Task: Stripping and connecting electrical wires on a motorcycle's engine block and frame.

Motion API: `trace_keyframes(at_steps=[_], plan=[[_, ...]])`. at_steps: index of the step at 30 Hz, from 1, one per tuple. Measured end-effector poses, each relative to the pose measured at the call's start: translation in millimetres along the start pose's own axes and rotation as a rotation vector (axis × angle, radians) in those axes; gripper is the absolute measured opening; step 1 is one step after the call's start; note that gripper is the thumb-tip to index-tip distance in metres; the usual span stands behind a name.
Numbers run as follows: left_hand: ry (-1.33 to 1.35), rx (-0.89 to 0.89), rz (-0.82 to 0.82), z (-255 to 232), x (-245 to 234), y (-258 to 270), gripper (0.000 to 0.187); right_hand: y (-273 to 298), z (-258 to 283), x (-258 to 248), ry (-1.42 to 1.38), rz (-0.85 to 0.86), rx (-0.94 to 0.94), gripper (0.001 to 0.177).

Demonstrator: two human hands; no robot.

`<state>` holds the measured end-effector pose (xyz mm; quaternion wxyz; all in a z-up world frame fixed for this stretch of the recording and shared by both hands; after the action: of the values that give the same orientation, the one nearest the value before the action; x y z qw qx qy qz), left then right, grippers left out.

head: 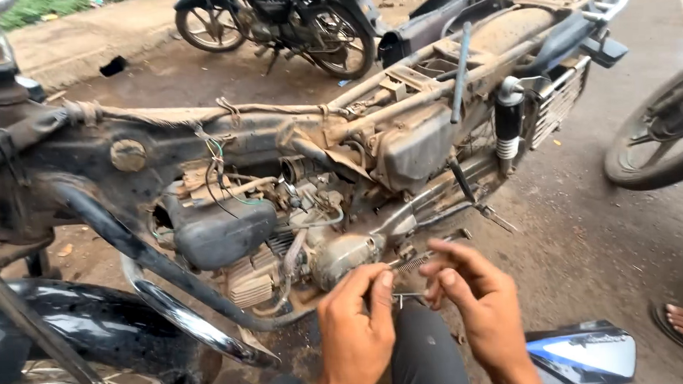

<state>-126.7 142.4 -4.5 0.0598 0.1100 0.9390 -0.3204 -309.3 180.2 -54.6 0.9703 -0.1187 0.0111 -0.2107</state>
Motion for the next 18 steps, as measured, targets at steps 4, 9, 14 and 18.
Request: trace_keyframes(at_steps=[4, 9, 14, 18], plan=[[-0.005, 0.022, 0.030, -11, 9, 6, 0.011, -9, 9, 13, -0.171, 0.135, -0.154, 0.022], [-0.058, 0.039, 0.041, -11, 4, 9, 0.009, -15, -4, 28, -0.456, 0.112, -0.194, 0.017], [0.096, -0.037, 0.071, -17, 3, 11, 0.013, -12, 6, 32, -0.457, -0.067, -0.272, 0.019], [0.121, 0.029, 0.055, -19, -3, 13, 0.014, -10, 9, 31, -0.394, -0.128, -0.324, 0.019]])
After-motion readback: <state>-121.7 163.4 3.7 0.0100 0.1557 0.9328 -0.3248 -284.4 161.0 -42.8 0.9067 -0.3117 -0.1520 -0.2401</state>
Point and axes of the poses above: each hand's wrist, its own y-axis away from the middle knuckle, its own x-axis out of the palm, z = x × y, the point moved 6 cm from there along -y, towards the middle knuckle, and after that the axes turned 5 degrees about z, right-handed, at the moved point
